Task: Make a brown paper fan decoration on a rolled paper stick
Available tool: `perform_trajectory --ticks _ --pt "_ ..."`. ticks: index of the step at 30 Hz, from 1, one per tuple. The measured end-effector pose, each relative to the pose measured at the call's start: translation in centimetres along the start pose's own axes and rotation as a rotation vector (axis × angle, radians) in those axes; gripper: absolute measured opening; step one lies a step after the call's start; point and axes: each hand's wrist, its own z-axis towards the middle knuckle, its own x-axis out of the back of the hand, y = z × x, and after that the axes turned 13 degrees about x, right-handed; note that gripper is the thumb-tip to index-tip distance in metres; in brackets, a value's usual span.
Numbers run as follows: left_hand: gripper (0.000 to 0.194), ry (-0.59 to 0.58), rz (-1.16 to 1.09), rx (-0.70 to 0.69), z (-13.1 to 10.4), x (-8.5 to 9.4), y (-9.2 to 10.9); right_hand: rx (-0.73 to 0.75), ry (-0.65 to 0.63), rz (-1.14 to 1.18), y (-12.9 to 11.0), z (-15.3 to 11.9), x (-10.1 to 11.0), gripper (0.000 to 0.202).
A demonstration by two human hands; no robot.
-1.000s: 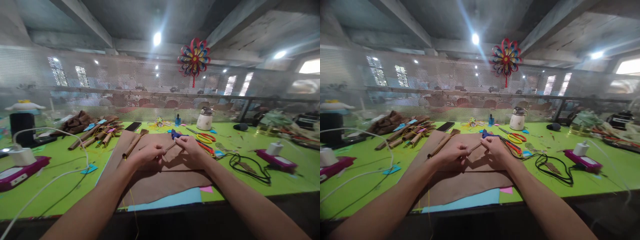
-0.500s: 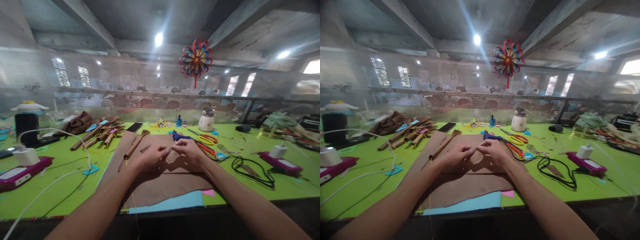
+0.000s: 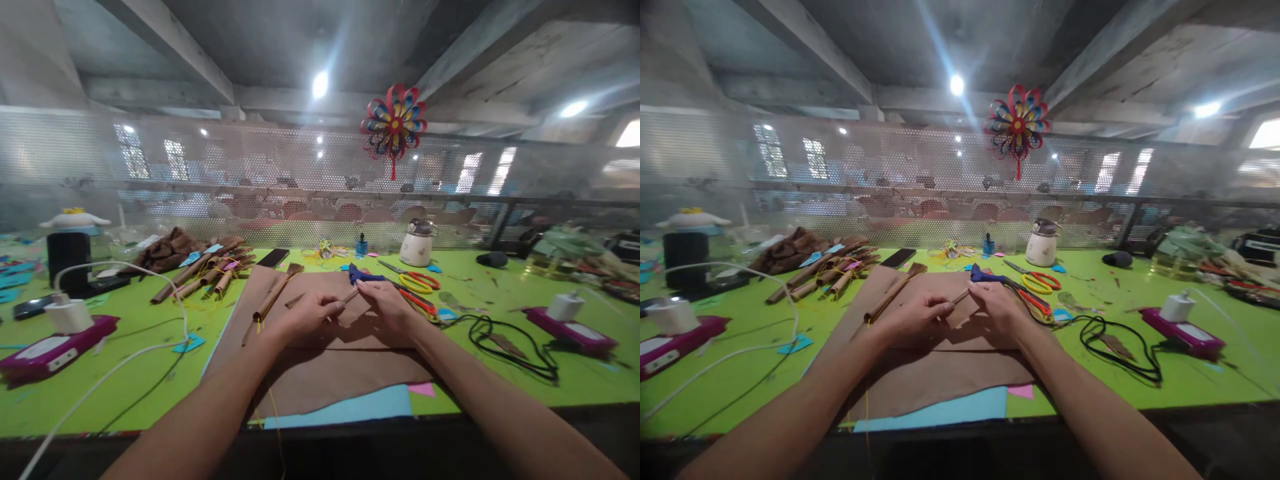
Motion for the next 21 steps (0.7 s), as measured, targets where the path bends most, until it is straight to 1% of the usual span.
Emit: perform_trajectory --ticks 3,5,9,12,14,16,18,20,21 --pt "0.036 -0.103 -0.100 -0.019 0.1 0.4 0.1 0.025 0.008 0.145 -0.8 0.2 0.2 0.030" --pt "0.036 -0.186 -0.225 -0.031 0.0 0.6 0.2 0.066 -0.030 0.224 -1.4 0.2 0.6 0.029" --pt "0.033 -0.339 -0.420 -0.004 -0.4 0.4 0.3 0.105 -0.191 0.296 -1.8 -0.1 1.1 0.034" --pt "0.034 -0.474 -0.511 0.041 -0.6 -0.1 0.1 0.070 -0.312 0.237 -1.8 -0.6 0.8 0.038" --pt "0.036 -0.533 -0.536 0.063 -0.6 -0.5 0.0 0.066 -0.381 0.187 -2.0 -0.8 0.5 0.035" --pt "0.036 -0.565 -0.532 0.062 -0.6 -0.9 0.0 0.114 -0.413 0.125 -2.1 -0.9 0.2 0.028" --pt "0.034 -0.575 -0.516 0.049 -0.5 -1.3 -0.1 0.172 -0.406 0.058 -2.1 -0.8 0.2 0.024" --pt "0.033 -0.525 -0.487 0.037 -0.3 -1.5 -0.1 0.194 -0.388 0.009 -1.9 -0.6 0.2 0.023" --pt "0.031 -0.464 -0.456 0.028 -0.2 -1.4 -0.1 0.191 -0.366 0.000 -1.8 -0.5 0.3 0.023"
